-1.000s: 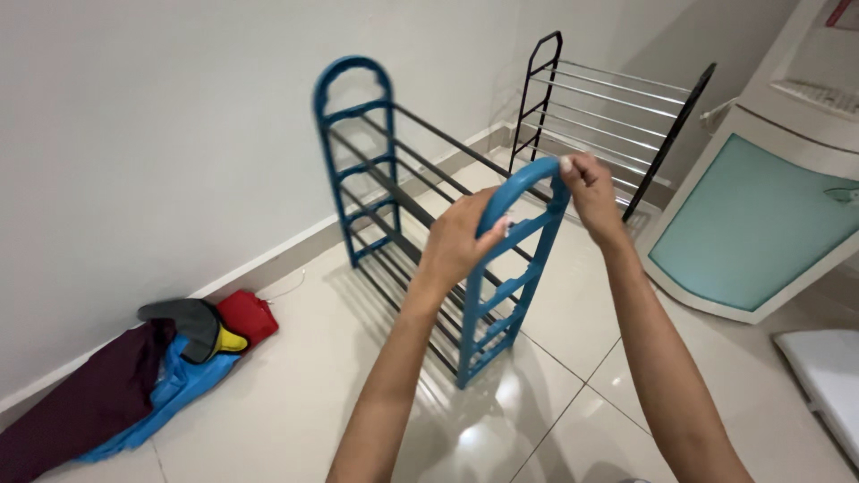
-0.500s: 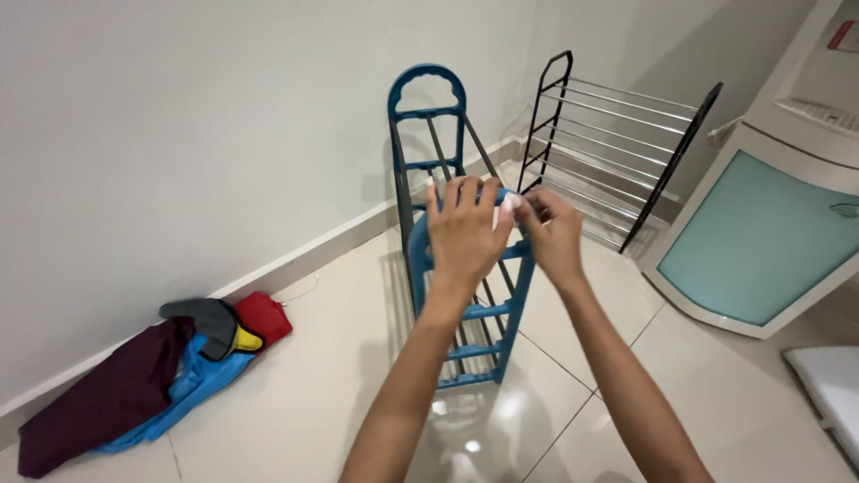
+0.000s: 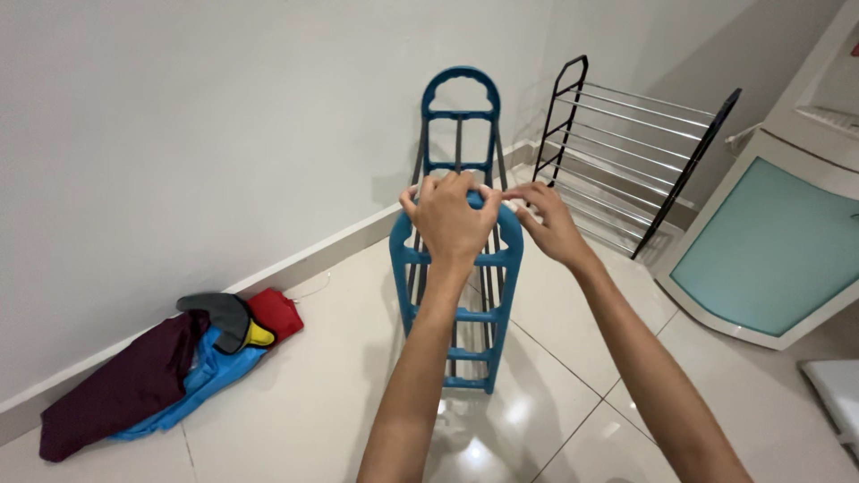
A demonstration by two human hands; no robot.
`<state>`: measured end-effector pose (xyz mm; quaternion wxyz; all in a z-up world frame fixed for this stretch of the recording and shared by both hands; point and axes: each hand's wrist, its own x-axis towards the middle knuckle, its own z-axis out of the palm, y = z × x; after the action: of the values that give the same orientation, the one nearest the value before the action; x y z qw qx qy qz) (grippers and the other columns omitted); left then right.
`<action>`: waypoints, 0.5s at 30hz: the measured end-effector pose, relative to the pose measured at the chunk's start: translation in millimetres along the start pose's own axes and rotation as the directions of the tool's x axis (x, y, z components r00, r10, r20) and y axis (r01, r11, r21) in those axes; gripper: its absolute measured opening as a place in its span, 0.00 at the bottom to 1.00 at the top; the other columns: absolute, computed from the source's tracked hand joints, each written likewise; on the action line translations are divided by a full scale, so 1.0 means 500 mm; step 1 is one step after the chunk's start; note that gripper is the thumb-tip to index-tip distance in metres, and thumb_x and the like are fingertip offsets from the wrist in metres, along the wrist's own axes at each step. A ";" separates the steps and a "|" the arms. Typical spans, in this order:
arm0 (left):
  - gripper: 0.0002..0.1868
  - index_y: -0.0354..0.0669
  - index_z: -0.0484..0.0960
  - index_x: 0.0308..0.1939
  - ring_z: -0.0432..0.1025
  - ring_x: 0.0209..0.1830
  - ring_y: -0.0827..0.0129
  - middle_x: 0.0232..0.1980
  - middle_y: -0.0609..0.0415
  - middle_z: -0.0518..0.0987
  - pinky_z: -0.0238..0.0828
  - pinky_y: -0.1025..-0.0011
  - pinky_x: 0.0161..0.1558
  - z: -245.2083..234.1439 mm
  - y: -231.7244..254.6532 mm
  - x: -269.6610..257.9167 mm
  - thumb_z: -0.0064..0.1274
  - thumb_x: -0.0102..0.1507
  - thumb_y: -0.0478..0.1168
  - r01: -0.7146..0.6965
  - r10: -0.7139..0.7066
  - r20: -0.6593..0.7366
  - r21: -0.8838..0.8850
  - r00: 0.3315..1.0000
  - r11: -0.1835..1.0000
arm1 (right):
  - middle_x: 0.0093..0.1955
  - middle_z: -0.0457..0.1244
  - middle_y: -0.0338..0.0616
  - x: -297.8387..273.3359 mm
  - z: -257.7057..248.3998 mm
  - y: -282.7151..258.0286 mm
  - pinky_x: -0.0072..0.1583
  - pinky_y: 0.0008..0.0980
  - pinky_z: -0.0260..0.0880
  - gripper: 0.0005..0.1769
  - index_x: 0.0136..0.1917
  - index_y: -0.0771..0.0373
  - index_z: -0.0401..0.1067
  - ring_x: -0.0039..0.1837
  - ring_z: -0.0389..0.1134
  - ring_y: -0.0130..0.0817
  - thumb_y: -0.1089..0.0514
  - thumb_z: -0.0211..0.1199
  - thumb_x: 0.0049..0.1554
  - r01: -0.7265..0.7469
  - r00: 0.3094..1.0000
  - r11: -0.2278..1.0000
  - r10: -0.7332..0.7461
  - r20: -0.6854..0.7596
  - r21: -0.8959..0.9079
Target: The person assembles a blue metal drying rack by hand. They connect the side frames to the horizontal bars, repeatedly adjusting and securing the joints to form the complete structure.
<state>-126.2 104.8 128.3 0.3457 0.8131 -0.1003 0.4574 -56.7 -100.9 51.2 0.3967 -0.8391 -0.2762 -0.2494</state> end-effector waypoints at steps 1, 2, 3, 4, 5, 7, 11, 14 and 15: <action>0.09 0.46 0.83 0.25 0.72 0.43 0.61 0.30 0.56 0.81 0.53 0.45 0.64 0.003 -0.010 0.000 0.58 0.56 0.45 -0.036 0.035 -0.018 -0.029 0.999 0.999 | 0.64 0.64 0.44 0.012 -0.003 0.008 0.67 0.44 0.66 0.17 0.62 0.55 0.76 0.68 0.62 0.41 0.54 0.61 0.60 0.062 0.998 0.988 -0.057 0.039 -0.145; 0.08 0.47 0.83 0.24 0.72 0.43 0.61 0.30 0.57 0.80 0.51 0.43 0.65 0.003 -0.026 0.001 0.59 0.55 0.45 -0.072 0.070 -0.038 -0.058 0.997 0.996 | 0.66 0.64 0.44 0.022 -0.005 0.016 0.71 0.48 0.61 0.17 0.62 0.54 0.76 0.70 0.61 0.45 0.54 0.63 0.60 0.127 0.990 0.951 -0.107 0.086 -0.283; 0.08 0.47 0.83 0.24 0.72 0.44 0.61 0.29 0.58 0.80 0.49 0.41 0.66 0.001 -0.045 0.001 0.60 0.55 0.44 -0.108 0.103 -0.056 -0.087 0.993 0.990 | 0.67 0.63 0.45 0.029 -0.005 0.025 0.71 0.48 0.60 0.17 0.62 0.53 0.76 0.71 0.60 0.47 0.52 0.64 0.59 0.073 0.993 0.953 -0.043 0.110 -0.292; 0.07 0.47 0.83 0.25 0.72 0.46 0.62 0.31 0.58 0.80 0.49 0.40 0.67 -0.002 -0.067 0.007 0.59 0.55 0.44 -0.125 0.118 -0.065 -0.107 0.991 0.986 | 0.68 0.62 0.45 0.035 -0.004 0.035 0.71 0.49 0.58 0.18 0.61 0.52 0.76 0.72 0.58 0.48 0.50 0.65 0.58 0.020 0.991 0.953 0.022 0.133 -0.303; 0.07 0.47 0.83 0.26 0.72 0.48 0.62 0.33 0.58 0.80 0.48 0.39 0.68 -0.007 -0.092 0.019 0.59 0.55 0.44 -0.142 0.134 -0.075 -0.125 0.988 0.982 | 0.69 0.62 0.46 0.040 -0.001 0.046 0.71 0.49 0.57 0.18 0.60 0.52 0.76 0.73 0.57 0.50 0.49 0.66 0.57 -0.031 0.984 0.949 0.083 0.155 -0.314; 0.07 0.47 0.82 0.26 0.71 0.53 0.62 0.33 0.58 0.80 0.46 0.38 0.70 -0.018 -0.136 0.034 0.60 0.54 0.44 -0.153 0.144 -0.065 -0.167 0.987 0.974 | 0.70 0.61 0.46 0.044 0.003 0.067 0.71 0.49 0.57 0.23 0.64 0.52 0.73 0.74 0.56 0.51 0.46 0.65 0.57 -0.020 0.989 0.946 0.066 0.132 -0.323; 0.09 0.46 0.80 0.21 0.70 0.61 0.61 0.29 0.58 0.78 0.44 0.38 0.72 -0.051 -0.190 0.056 0.61 0.52 0.44 -0.112 0.127 0.055 -0.223 0.990 0.968 | 0.73 0.57 0.50 0.062 0.016 0.102 0.71 0.57 0.56 0.26 0.69 0.51 0.70 0.75 0.54 0.52 0.40 0.60 0.62 0.088 0.992 0.944 -0.053 0.118 -0.319; 0.10 0.45 0.80 0.20 0.70 0.61 0.60 0.29 0.56 0.79 0.44 0.39 0.70 -0.079 -0.199 0.081 0.60 0.51 0.44 -0.035 0.074 0.178 -0.212 0.981 0.977 | 0.72 0.58 0.44 0.070 0.032 0.114 0.65 0.70 0.53 0.18 0.51 0.48 0.76 0.77 0.52 0.49 0.36 0.60 0.57 -0.109 0.965 0.871 0.208 0.158 -0.479; 0.10 0.44 0.80 0.19 0.70 0.61 0.59 0.30 0.56 0.80 0.43 0.39 0.69 -0.084 -0.196 0.091 0.60 0.50 0.44 -0.004 0.049 0.219 -0.204 0.974 0.979 | 0.69 0.60 0.42 0.070 0.034 0.116 0.67 0.74 0.49 0.19 0.50 0.49 0.75 0.76 0.54 0.46 0.35 0.59 0.58 -0.118 0.960 0.853 0.228 0.160 -0.509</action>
<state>-82.1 211.7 133.6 0.4069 0.8185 -0.1953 0.3554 10.4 -108.9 33.0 0.1575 -0.9559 -0.1673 -0.1829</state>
